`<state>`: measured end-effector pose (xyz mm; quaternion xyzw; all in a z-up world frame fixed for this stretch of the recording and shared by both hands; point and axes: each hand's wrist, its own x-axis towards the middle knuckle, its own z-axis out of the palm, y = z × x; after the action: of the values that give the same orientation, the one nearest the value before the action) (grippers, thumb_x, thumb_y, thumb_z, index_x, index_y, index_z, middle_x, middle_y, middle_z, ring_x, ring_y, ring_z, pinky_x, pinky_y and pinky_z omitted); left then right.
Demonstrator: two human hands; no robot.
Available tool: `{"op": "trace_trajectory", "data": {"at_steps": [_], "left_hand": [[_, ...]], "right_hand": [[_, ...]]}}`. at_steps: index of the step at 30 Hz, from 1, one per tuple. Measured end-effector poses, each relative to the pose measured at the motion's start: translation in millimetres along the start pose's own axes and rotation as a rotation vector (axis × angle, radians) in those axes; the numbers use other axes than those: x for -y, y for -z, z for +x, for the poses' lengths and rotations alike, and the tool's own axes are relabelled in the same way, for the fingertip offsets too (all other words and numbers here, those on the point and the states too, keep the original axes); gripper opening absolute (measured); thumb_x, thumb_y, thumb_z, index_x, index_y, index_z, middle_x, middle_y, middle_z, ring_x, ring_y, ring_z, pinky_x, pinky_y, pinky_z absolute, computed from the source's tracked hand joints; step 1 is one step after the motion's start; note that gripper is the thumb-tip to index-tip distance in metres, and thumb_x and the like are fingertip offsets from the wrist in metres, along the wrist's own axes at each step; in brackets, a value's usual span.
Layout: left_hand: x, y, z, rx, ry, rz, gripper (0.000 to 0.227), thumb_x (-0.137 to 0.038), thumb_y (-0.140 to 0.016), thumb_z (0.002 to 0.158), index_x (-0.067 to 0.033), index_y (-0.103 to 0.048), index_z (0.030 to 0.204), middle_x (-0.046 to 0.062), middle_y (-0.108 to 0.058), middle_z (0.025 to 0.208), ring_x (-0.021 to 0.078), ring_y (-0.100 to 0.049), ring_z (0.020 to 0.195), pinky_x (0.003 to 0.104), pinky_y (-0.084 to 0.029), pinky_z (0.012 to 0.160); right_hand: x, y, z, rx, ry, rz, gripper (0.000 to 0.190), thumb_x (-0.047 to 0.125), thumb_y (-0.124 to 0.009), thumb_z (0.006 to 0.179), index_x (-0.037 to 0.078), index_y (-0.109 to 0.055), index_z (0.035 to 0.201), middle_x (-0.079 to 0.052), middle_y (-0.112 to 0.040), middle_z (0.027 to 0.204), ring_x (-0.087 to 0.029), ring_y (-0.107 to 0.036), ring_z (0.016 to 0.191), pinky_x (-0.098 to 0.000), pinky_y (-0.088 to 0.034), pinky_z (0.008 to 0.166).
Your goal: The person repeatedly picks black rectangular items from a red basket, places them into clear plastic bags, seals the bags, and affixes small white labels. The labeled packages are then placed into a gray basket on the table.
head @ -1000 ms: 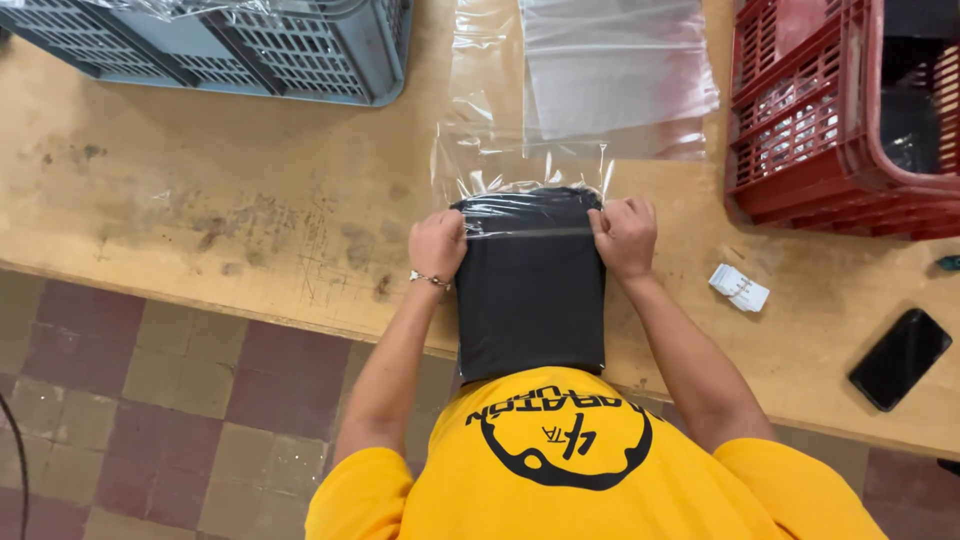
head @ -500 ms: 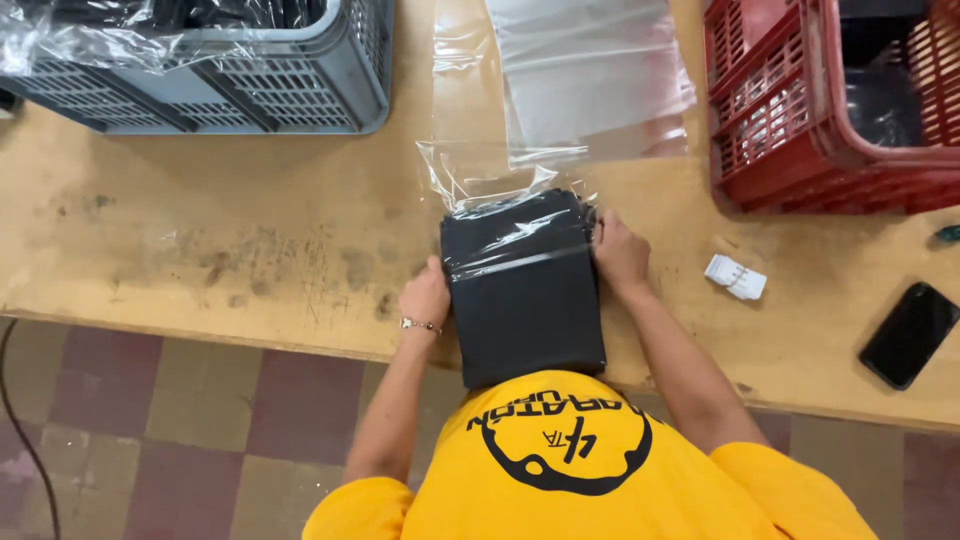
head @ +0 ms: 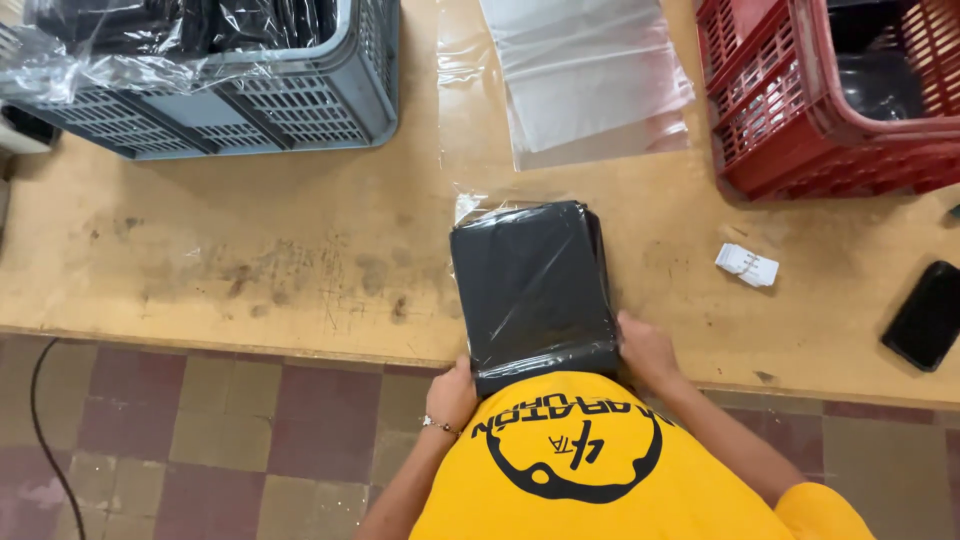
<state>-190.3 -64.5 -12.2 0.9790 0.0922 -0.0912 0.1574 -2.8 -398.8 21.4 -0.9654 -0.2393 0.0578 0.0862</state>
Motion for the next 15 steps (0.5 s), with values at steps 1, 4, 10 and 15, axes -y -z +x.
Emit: {"op": "trace_trajectory", "data": {"at_steps": [1, 4, 10, 15], "left_hand": [[0, 6, -2, 0.022, 0.058, -0.078, 0.020, -0.025, -0.044, 0.095, -0.0123, -0.052, 0.107, 0.015, -0.071, 0.076, 0.0385, -0.075, 0.072, 0.051, -0.061, 0.067], [-4, 69, 15, 0.046, 0.169, -0.294, 0.029, -0.030, -0.046, 0.097, -0.0145, -0.059, 0.118, 0.018, -0.073, 0.095, 0.0420, -0.072, 0.091, 0.053, -0.059, 0.082], [3, 227, 66, -0.395, -0.019, -0.652, 0.024, -0.026, -0.055, 0.100, -0.0087, -0.071, 0.097, 0.021, -0.071, 0.085, 0.0443, -0.069, 0.086, 0.053, -0.054, 0.077], [1, 388, 109, -0.750, -0.247, -0.520, 0.042, -0.014, -0.045, 0.100, -0.0119, -0.046, 0.059, -0.001, -0.044, 0.055, 0.0103, -0.038, 0.051, 0.030, -0.026, 0.049]], "right_hand": [[22, 34, -4, 0.031, -0.063, 0.063, 0.020, 0.031, -0.047, 0.095, 0.022, -0.061, 0.104, -0.010, -0.073, 0.081, -0.033, -0.075, 0.088, -0.0491, -0.058, 0.073], [23, 64, 21, 0.062, -0.115, 0.099, 0.024, 0.043, -0.047, 0.095, 0.024, -0.061, 0.095, -0.007, -0.074, 0.088, -0.031, -0.074, 0.096, -0.0480, -0.057, 0.079], [7, 180, 90, -0.267, 0.174, -0.244, 0.025, 0.037, -0.053, 0.100, 0.027, -0.065, 0.080, 0.003, -0.071, 0.077, -0.023, -0.072, 0.080, -0.0384, -0.055, 0.077], [62, 350, 151, -0.330, 0.137, -0.168, 0.051, 0.025, -0.042, 0.118, 0.016, -0.032, 0.068, 0.003, -0.029, 0.059, -0.016, -0.027, 0.057, -0.0357, -0.022, 0.057]]}}
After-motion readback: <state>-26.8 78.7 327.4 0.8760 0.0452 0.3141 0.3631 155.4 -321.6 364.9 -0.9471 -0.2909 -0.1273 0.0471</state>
